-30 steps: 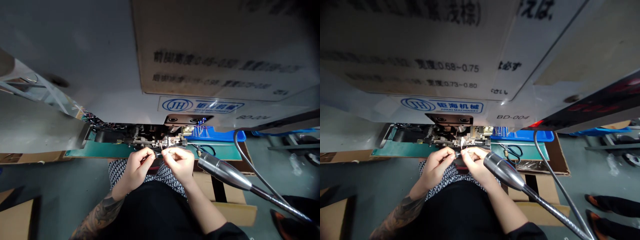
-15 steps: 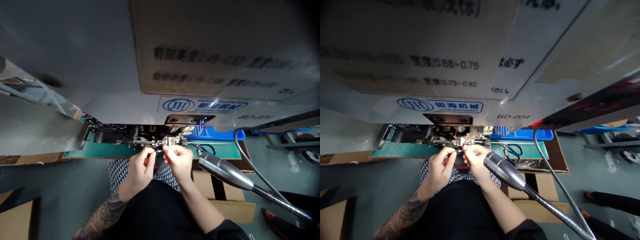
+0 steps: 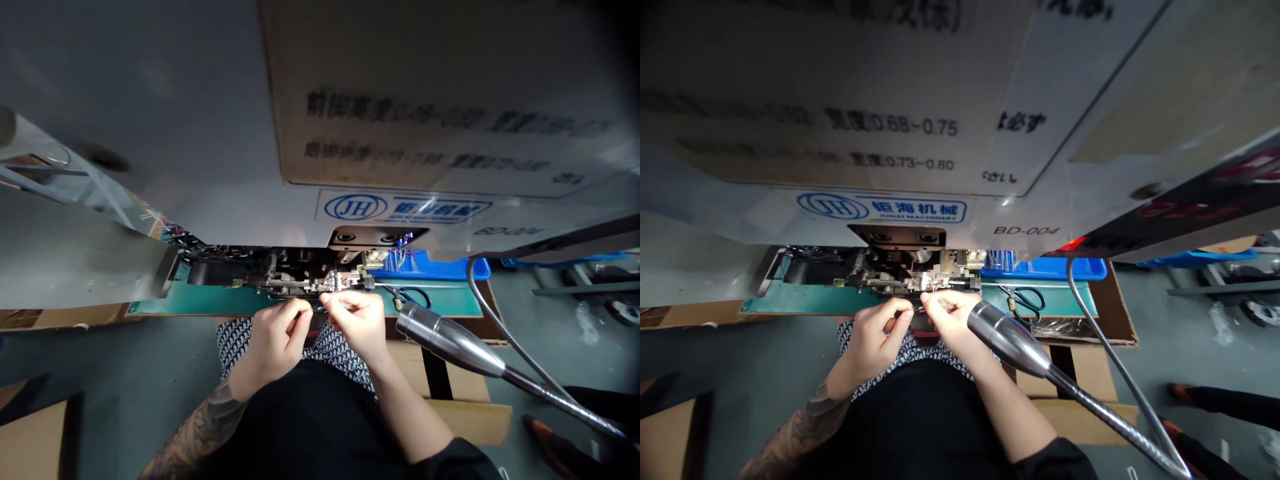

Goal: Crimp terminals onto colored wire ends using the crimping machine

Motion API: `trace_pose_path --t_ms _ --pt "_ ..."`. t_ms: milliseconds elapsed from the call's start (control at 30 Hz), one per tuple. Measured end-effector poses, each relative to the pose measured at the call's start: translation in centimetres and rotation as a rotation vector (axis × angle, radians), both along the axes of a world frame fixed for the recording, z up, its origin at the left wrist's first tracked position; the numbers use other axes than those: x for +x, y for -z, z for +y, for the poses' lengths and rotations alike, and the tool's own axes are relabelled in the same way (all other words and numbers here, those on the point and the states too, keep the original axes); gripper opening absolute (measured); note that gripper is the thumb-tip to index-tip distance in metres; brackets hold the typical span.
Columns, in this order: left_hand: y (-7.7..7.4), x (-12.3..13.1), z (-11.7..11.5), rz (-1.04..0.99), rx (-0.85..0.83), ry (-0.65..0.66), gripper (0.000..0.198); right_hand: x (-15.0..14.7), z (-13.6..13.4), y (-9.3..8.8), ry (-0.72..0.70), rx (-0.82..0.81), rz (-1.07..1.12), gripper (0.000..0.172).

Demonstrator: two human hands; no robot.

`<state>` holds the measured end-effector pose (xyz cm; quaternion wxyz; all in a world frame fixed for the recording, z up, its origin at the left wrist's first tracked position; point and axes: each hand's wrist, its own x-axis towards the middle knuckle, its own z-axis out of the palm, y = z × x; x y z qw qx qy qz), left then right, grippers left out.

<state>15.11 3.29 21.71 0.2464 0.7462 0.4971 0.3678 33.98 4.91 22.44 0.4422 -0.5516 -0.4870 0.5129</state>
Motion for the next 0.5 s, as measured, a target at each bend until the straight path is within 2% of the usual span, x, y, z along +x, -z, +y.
trace_pose_path --t_ms 67,167,233,300,400,500 --pt "-0.4 -0.1 0.2 -0.109 -0.185 0.017 0.023 0.2 -0.1 0.0 0.002 0.018 0.015 0.040" --pt "-0.9 0.0 0.4 -0.215 -0.357 0.028 0.030 0.2 -0.4 0.1 0.028 0.172 -0.091 0.028" --pt "-1.0 0.2 0.5 -0.218 -0.356 0.022 0.030 -0.1 -0.5 0.3 0.067 0.317 -0.203 0.024" --pt "-1.0 0.6 0.4 -0.194 -0.312 0.007 0.027 -0.5 -0.4 0.5 0.143 0.376 -0.227 0.028" --pt "-0.8 1.0 0.2 -0.147 -0.230 -0.024 0.023 -1.1 -0.2 0.9 0.249 0.266 -0.112 0.039" --pt "-0.6 1.1 0.1 -0.102 -0.171 -0.056 0.022 -1.5 -0.1 0.9 0.267 0.162 -0.053 0.046"
